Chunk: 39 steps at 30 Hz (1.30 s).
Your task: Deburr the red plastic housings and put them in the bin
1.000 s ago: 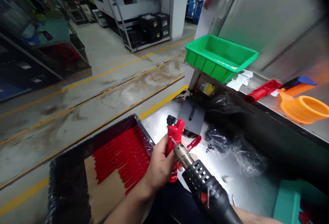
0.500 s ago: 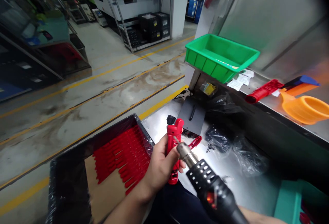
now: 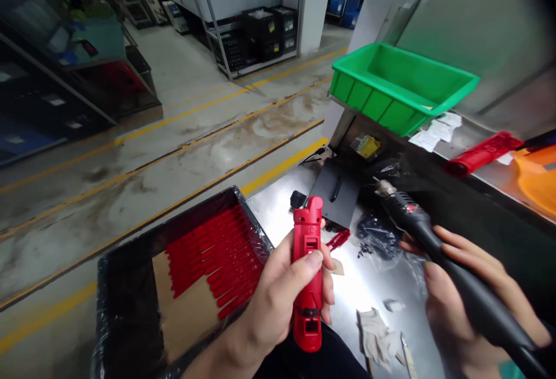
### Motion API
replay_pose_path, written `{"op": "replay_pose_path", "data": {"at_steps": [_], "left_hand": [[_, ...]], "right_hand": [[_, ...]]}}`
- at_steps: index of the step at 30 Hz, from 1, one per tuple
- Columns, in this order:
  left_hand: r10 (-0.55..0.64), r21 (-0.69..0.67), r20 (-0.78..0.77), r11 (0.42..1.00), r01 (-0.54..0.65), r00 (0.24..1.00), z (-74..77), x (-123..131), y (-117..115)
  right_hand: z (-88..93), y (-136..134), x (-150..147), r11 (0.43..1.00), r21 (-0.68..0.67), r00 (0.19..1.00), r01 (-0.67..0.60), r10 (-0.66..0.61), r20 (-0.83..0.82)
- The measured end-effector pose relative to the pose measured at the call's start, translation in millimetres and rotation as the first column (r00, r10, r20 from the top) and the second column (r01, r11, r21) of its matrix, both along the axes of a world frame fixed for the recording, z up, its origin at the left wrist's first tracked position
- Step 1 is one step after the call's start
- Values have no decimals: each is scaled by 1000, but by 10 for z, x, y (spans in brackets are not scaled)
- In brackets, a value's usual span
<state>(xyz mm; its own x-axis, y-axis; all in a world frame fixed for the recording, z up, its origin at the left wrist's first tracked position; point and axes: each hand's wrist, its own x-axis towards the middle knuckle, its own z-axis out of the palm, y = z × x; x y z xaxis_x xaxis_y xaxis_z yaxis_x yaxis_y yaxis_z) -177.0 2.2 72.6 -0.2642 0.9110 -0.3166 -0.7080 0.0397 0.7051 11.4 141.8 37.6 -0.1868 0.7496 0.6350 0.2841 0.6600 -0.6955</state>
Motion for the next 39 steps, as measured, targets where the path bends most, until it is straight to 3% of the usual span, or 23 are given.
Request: {"op": "replay_pose_path", "data": {"at_steps": [3, 11, 18, 24, 28, 34, 39], "left_hand": [[-3, -4, 2, 1000, 3, 1000, -16, -13, -26], [29, -66, 7, 997, -28, 1000, -67, -80, -117], [64, -115, -22, 991, -66, 998, -147, -143, -179], [89, -172, -68, 980, -99, 994, -210, -208, -248], [142, -210, -72, 965, -154, 987, -218, -212, -257], [156, -209, -123, 961, -180, 980, -210, -177, -229], [149, -212, -130, 962, -174, 980, -223, -163, -151]], "right_hand": [[-162, 129, -179, 999, -1, 998, -47, 47, 42], [-797, 453, -574, 953, 47, 924, -300, 278, 261], [-1414, 731, -1222, 874, -86, 738, -478, 452, 501], [-1894, 792, -1695, 846, -166, 533, -506, 458, 712], [-2064, 733, -1855, 870, -141, 480, -472, 388, 787], [-2176, 591, -1901, 905, -66, 472, -419, 280, 836], [-2218, 412, -1804, 896, -81, 466, -437, 302, 831]]}}
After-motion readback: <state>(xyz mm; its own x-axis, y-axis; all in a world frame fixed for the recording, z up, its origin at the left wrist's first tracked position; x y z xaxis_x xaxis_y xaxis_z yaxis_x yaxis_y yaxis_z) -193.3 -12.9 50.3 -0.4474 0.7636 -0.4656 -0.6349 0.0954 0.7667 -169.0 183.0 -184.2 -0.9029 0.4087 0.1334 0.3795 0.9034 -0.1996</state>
